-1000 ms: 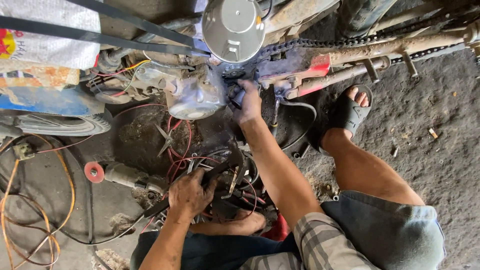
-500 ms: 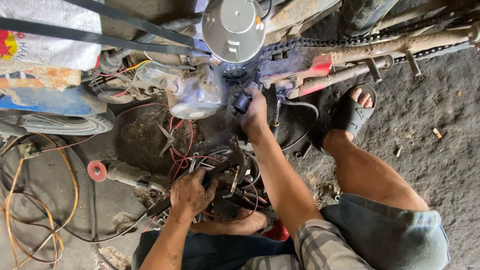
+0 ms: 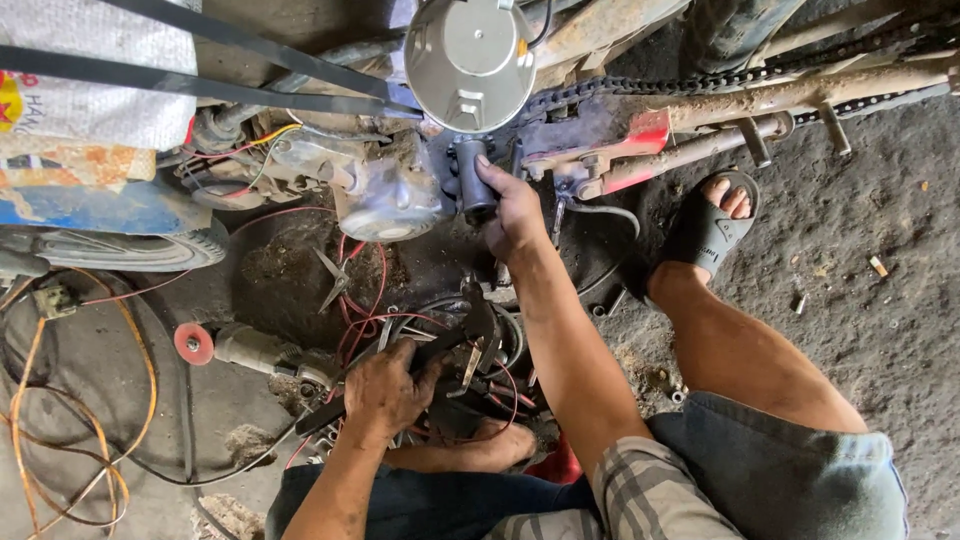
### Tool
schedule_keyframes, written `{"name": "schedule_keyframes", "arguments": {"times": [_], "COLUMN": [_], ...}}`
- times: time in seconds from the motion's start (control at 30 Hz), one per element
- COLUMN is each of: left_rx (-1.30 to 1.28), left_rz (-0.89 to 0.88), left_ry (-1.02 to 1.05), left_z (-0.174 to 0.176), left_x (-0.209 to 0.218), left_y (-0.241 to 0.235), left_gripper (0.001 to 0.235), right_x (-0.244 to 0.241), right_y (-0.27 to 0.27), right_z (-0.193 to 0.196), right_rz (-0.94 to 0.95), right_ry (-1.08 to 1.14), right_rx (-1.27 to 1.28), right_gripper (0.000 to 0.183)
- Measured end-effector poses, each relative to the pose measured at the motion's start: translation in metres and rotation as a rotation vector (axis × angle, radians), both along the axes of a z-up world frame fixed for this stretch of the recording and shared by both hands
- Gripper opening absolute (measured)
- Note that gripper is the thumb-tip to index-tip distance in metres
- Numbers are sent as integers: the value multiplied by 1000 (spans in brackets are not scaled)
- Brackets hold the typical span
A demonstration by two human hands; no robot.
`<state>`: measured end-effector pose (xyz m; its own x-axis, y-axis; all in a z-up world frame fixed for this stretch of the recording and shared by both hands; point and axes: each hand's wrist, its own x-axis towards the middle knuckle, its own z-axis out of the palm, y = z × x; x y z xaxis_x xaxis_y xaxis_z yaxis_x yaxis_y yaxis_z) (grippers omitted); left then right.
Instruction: Repairing a motorcycle engine by hammering a component with a chisel and using an angle grinder to modify metal parts.
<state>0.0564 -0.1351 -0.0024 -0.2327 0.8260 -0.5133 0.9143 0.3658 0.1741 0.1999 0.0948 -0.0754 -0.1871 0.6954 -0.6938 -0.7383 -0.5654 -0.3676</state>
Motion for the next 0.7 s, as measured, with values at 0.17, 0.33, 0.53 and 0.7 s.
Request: {"name": "schedule_keyframes", "arguments": {"times": [0.17, 0.33, 0.53, 0.7], "left_rx": [17, 641, 149, 113], "left_rz": [-120, -737, -627, -544], "left_ry": [4, 6, 150, 146], "left_z": [23, -25, -24, 55], "left_x": [0, -64, -85, -49], "left_y": [16, 62, 99, 140], "left_gripper": [42, 66, 36, 57], "right_x": [-1, 1, 3, 12], "right_y": [2, 8, 6, 2], "right_z": [3, -3, -2, 21], "right_rz": [74, 90, -3, 102], "right_ry": [-5, 77, 141, 84], "right_rx": [-13, -30, -126, -48], "right_gripper": [33, 34, 36, 33]}}
